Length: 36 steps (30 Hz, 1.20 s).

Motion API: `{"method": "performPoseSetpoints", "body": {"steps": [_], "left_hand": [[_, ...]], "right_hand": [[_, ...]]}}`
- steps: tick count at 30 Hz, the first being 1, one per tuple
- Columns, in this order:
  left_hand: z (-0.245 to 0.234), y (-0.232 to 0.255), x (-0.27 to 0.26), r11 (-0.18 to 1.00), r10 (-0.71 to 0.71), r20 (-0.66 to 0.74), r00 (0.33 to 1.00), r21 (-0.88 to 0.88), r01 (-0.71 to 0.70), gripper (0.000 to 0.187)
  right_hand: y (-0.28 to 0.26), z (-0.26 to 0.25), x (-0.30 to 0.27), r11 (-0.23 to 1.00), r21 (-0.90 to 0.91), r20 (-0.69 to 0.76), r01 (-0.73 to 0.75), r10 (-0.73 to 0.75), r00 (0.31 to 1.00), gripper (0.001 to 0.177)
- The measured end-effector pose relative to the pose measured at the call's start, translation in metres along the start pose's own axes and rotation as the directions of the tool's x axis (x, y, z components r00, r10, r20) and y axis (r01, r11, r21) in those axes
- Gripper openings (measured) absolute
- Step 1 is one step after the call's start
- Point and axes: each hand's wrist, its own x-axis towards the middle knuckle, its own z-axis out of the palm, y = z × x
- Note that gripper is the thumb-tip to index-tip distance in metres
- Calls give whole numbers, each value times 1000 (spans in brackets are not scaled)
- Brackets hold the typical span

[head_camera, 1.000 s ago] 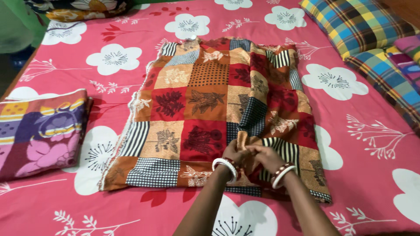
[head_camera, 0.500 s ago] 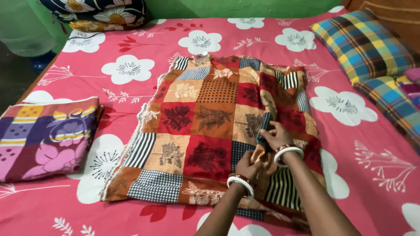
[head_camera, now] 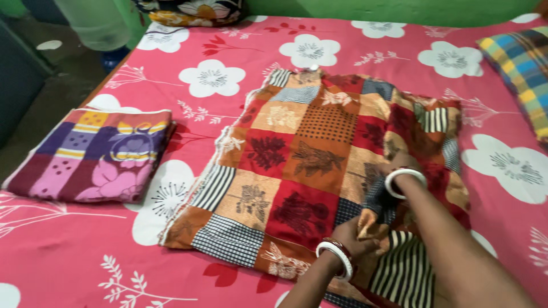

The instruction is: The person folds a multicolored patchwork blanket on a bed, smoothing and aligning edges, then stacks it with other folded bedding. The person then unfolds and refolds a blue patterned blanket on the same bed.

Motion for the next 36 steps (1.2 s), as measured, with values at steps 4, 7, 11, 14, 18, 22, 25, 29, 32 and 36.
{"method": "performPoseSetpoints", "body": {"steps": [4, 7, 11, 14, 18, 22, 25, 29, 32, 36], "left_hand": [[-26, 9, -7, 999, 20, 17, 1000, -29, -19, 58], [-55, 15, -10, 997, 65, 5, 998, -39, -65, 56], [-100, 15, -15, 982, 45, 15, 999, -184, -41, 52], [-141, 10, -22, 956, 88, -13, 996, -279, -88, 54], [-203, 2, -31, 874, 86, -27, 996, -477, -89, 58], [-274, -23, -58, 870, 69, -102, 992, -480, -110, 56], [-328, -49, -86, 875, -32, -124, 992, -483, -32, 60], [-373, -92, -126, 904, -382, -220, 898, -293, 312, 50], [-385, -111, -143, 830, -557, -334, 760, -199, 521, 42], [-391, -120, -145, 845, -482, -418, 770, 11, 535, 45]], "right_hand": [[16, 19, 35, 921, 389, -80, 28, 4, 997, 42], [-2, 29, 38, 519, 849, -117, 104, -9, 993, 38], [-63, 20, 21, 191, 943, -277, 272, -2, 961, 13], [-123, 15, 3, 88, 937, -333, 340, -77, 940, 9], [-206, 28, 16, -57, 927, -370, 370, -293, 881, 22], [-312, 89, 35, 84, 850, -465, 520, -344, 816, 21], [-400, 154, 4, 277, 696, -453, 663, -547, 704, 14], [-440, 221, -97, 650, 760, 436, -5, -505, 745, 50], [-437, 228, -153, 777, 603, 542, 180, -565, 622, 67], [-425, 212, -180, 763, 644, 489, 55, -466, 737, 60]]}}
